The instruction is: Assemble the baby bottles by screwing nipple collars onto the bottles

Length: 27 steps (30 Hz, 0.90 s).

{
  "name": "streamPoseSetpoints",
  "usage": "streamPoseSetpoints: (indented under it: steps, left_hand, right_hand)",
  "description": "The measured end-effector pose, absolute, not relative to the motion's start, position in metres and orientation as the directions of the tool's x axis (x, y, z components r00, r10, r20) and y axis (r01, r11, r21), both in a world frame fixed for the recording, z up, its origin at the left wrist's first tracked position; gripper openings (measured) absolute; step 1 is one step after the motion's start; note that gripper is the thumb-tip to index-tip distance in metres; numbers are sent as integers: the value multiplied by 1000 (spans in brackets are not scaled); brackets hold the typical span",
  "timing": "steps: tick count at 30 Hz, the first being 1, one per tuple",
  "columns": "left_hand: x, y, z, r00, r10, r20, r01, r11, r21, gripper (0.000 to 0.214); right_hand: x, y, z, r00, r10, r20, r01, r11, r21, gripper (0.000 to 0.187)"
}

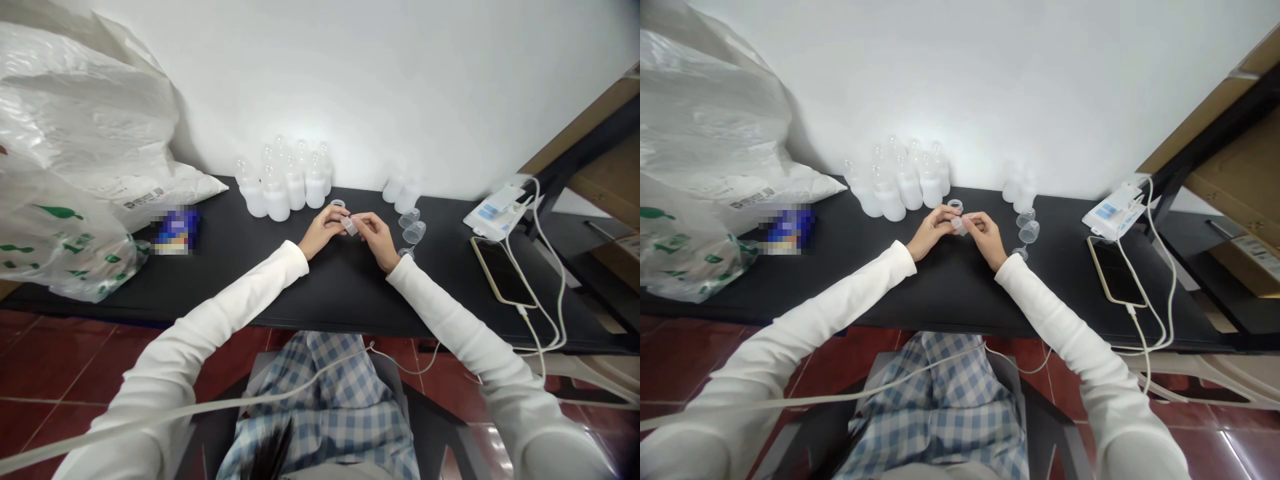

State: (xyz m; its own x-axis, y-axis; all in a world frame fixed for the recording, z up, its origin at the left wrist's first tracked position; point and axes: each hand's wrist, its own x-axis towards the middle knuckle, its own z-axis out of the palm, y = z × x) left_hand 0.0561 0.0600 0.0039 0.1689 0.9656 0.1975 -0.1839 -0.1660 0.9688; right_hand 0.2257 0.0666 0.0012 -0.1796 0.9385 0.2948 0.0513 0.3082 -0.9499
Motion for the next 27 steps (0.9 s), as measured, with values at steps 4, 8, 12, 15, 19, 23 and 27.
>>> streamPoseSetpoints:
  steps: [4,8,12,15,19,23,27]
  left_hand:
    - [64,67,-1,168,975,145,-180,-115,977,25]
    - [80,77,-6,164,970,177,-47,-172,984,24]
    - [114,98,-3,157,949,273,121,-293,948,27]
    - [152,123,4,120,943,312,199,-330,923,33]
    - [205,153,13,36,947,319,260,-318,912,57]
    - [237,168,16,-14,968,251,279,-238,930,65]
    - [239,166,20,-41,969,245,337,-218,916,55]
  right_hand:
    - [235,74,6,29,892,451,225,434,-872,39]
    - [251,81,16,176,718,673,513,517,-685,31]
    - [267,86,28,282,547,788,652,493,-576,31]
    - [276,89,36,356,436,827,702,460,-544,34]
    - [285,91,43,466,334,819,697,432,-573,34]
    - [288,93,45,531,308,790,662,431,-613,36]
    - [288,94,44,546,334,768,641,423,-640,38]
